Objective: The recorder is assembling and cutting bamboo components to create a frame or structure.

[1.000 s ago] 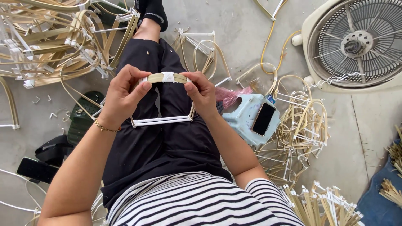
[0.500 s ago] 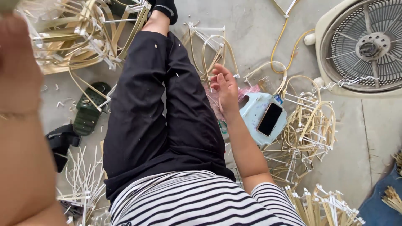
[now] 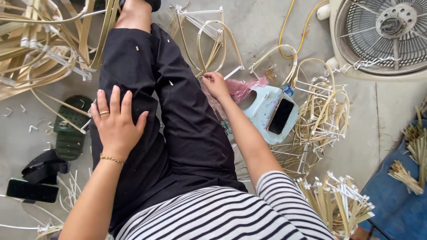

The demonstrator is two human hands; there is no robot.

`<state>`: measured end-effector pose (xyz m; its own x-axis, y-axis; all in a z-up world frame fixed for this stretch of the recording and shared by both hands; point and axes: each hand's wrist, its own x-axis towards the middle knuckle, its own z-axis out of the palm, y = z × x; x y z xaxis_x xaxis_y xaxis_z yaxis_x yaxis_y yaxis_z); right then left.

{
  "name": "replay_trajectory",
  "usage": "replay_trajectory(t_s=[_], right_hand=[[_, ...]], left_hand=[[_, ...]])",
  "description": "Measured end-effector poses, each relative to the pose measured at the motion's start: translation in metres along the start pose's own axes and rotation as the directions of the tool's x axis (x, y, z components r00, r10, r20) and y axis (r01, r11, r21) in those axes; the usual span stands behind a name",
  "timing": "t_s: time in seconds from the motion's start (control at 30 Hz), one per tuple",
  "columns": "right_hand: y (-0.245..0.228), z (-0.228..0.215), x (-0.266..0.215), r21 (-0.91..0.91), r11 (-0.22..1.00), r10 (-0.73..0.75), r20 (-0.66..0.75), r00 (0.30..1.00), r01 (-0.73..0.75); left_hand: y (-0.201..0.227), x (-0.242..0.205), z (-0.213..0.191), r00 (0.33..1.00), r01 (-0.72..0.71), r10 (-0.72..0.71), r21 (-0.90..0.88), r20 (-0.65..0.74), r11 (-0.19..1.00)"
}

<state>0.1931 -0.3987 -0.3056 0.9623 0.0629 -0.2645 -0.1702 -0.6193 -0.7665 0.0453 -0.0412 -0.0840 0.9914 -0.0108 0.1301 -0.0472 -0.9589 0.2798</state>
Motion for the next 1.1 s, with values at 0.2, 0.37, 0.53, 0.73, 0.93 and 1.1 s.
replay_trajectory(t_s=[0.2, 0.37, 0.53, 0.73, 0.93, 1.1], right_hand=[[0.003, 0.007, 0.034, -0.435, 0.890, -0.116, 0.072, 0.991, 0.136], [-0.058, -0.054, 0.019, -0.214, 0.954, -0.249, -0.192, 0.949, 0.207], [-0.126, -0.134, -0.051, 0.347, 0.933, -0.170, 0.208, 0.963, 0.090], [-0.271, -0.167, -0.144, -0.151, 0.560, -0.671, 0.493, 0.553, 0.815], [-0.262, -0.166, -0.164, -0.656, 0.252, -0.932, 0.033, 0.361, 0.712], [-0.254, -0.143, -0.175, -0.039, 0.709, -0.632, -0.478, 0.610, 0.704]], left_hand=[[-0.009, 0.005, 0.002, 0.998, 0.064, -0.065, -0.037, -0.009, 0.997], [-0.012, 0.007, 0.002, 0.998, 0.060, -0.060, -0.097, -0.001, 0.993], [-0.010, 0.022, -0.014, 0.992, 0.031, -0.062, -0.272, -0.105, 0.962], [-0.019, 0.081, -0.097, 0.884, 0.455, -0.182, -0.881, 0.430, 0.130], [0.011, 0.042, -0.115, 1.000, 0.013, -0.017, -0.739, 0.001, 0.673], [0.022, 0.011, -0.118, 0.964, -0.089, -0.104, -0.666, -0.245, 0.741]])
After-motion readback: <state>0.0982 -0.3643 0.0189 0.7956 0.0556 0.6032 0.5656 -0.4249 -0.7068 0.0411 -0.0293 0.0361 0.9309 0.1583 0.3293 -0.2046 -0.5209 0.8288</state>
